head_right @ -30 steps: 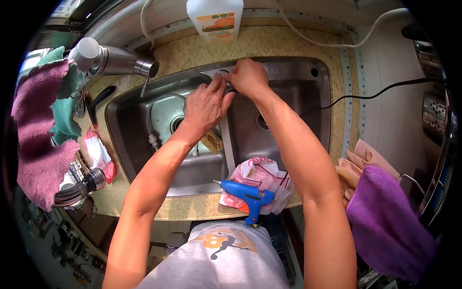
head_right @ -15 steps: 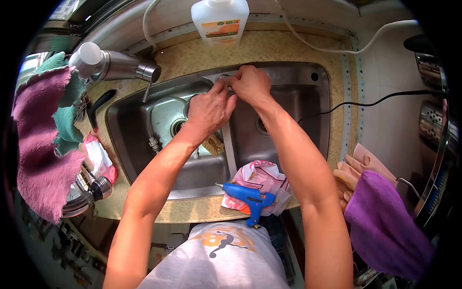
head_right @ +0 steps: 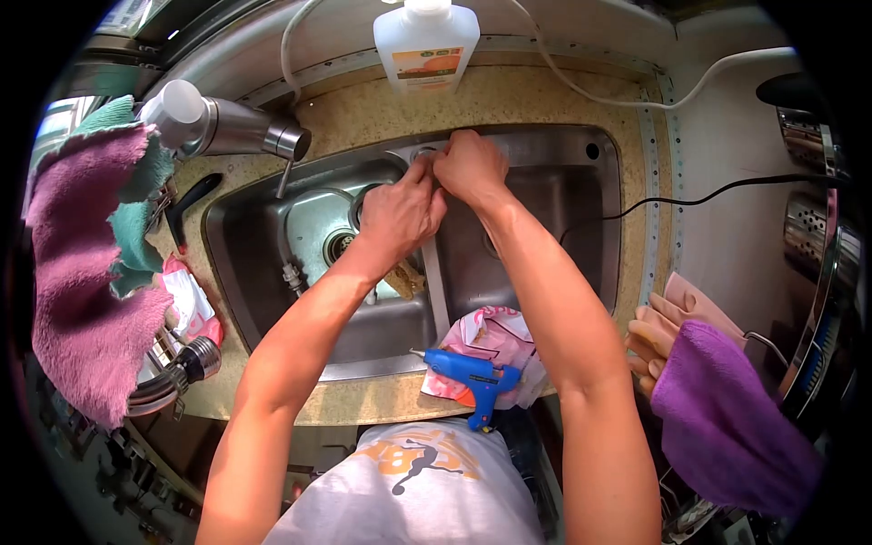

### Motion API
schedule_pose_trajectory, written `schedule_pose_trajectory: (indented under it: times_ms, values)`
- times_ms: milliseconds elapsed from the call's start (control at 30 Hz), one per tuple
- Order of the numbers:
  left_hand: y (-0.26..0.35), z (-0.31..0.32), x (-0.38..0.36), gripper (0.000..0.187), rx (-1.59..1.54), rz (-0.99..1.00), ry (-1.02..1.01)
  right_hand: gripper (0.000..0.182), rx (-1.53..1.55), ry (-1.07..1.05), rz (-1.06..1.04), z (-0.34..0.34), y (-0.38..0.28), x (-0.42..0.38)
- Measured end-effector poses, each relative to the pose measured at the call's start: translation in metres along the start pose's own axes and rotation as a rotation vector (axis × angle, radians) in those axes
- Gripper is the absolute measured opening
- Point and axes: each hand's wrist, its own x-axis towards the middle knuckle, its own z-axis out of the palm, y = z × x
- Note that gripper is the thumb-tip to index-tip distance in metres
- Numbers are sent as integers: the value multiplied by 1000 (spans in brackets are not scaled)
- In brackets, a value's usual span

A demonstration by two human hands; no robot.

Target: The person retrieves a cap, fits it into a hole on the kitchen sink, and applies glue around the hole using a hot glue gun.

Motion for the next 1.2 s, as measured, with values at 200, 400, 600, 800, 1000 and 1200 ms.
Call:
schedule_pose_trajectory:
  times_ms: [200, 400, 600, 800, 1000, 1200]
  values:
    - [-13, -5, 11, 26, -5, 64, -22, 38, 32, 25, -38, 1, 10, 3]
    - [7, -46, -93, 8, -150, -2, 196, 38, 95, -23, -57, 3, 17, 4]
    - [4, -20, -235, 9, -173, -315, 178, 43, 55, -58, -110, -4, 9, -3]
    - [1, -13, -287, 25, -183, -508, 199, 43, -2, -4, -134, -1, 5, -6]
    - [7, -5, -300, 24, -262, -587, 242, 46, 90, 55, -215, 5, 17, -7]
    - [8, 1, -300, 25, -258, -720, 199, 48, -17, -20, -192, 3, 10, -4]
